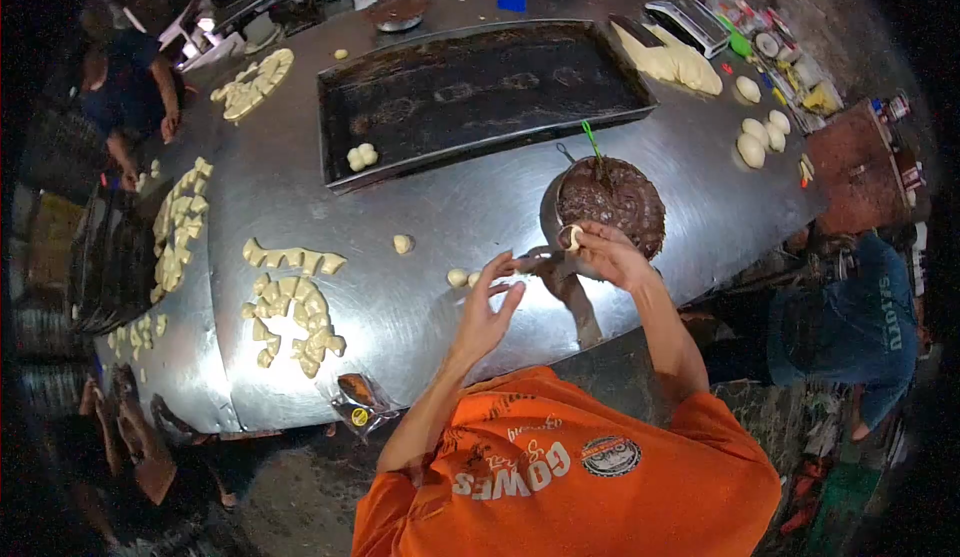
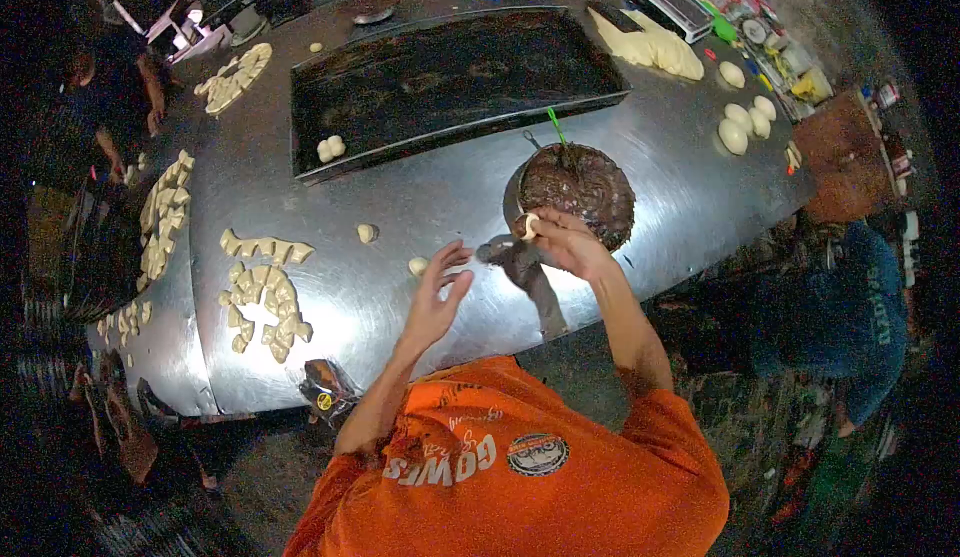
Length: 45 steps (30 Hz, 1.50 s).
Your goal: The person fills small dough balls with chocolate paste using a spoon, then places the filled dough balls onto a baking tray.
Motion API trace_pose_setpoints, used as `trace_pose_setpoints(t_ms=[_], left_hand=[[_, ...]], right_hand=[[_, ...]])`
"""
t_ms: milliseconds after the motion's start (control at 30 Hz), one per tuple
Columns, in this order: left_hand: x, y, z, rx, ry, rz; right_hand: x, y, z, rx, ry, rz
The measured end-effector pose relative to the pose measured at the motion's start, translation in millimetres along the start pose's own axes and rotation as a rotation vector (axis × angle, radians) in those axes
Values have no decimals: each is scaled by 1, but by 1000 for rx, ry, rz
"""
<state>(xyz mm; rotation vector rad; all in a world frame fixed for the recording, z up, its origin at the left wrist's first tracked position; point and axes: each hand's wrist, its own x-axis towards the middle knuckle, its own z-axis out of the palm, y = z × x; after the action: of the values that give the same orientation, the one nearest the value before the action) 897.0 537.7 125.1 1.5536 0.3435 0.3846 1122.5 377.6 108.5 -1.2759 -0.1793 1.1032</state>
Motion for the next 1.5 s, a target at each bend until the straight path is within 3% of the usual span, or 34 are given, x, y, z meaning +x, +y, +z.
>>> trace_pose_setpoints(t_ms=[33,100,200,267,367,500,567,600,633,700,767,867,900,967,1033,1100,1133,1200,1300,1333,1367,1433,1500], left_hand=[[4,-1,3,-38,-54,2],[11,-1,14,-231,-42,-6],[15,1,2,-186,61,-49],[11,1,-10,-158,99,-67],[2,3,-27,-819,217,-164],[-6,29,-52,-824,256,-147],[-9,51,-56,-772,257,-128],[-11,58,-58,-720,228,-86],[-14,64,-59,-669,199,-46],[-19,72,-60,-538,204,31],[-27,81,-61,-404,209,105],[-40,93,-58,124,202,95],[-44,94,-56,124,207,95],[-51,95,-54,596,204,266],[-53,90,-51,631,231,317],[-54,70,-54,342,319,186],[-53,61,-55,344,328,184],[-52,49,-56,-426,396,-82],[-60,40,-63,-583,405,-114],[-62,38,-64,-578,413,-113],[-62,37,-64,-520,437,-68],[-62,36,-66,-458,464,-20],[-62,37,-68,-242,535,160]], right_hand=[[-9,0,13,304,-92,28],[-18,3,42,428,-163,45],[-27,15,74,541,-229,115],[-27,27,88,485,-249,97],[-29,29,113,432,-287,79],[-44,6,155,407,-283,-19],[-53,0,175,-182,-130,-376],[-48,8,180,-251,-64,-522],[-49,5,181,-252,-70,-517],[-50,-9,178,-827,-44,-845],[-51,-14,178,-863,-64,-845],[-50,-31,183,-1088,-176,-1010],[-50,-33,185,-1088,-182,-1010],[-53,-36,193,-957,-189,-868],[-51,-32,197,-868,-219,-782],[-43,-24,195,-921,-235,-872],[-43,-23,198,-906,-225,-895],[-43,-15,206,-841,-258,-884],[-48,-9,222,-767,-283,-838],[-46,-10,221,-874,-281,-892],[-44,-11,220,-983,-278,-949],[-40,-8,222,-885,-278,-842],[-43,-16,235,-841,-225,-740]])
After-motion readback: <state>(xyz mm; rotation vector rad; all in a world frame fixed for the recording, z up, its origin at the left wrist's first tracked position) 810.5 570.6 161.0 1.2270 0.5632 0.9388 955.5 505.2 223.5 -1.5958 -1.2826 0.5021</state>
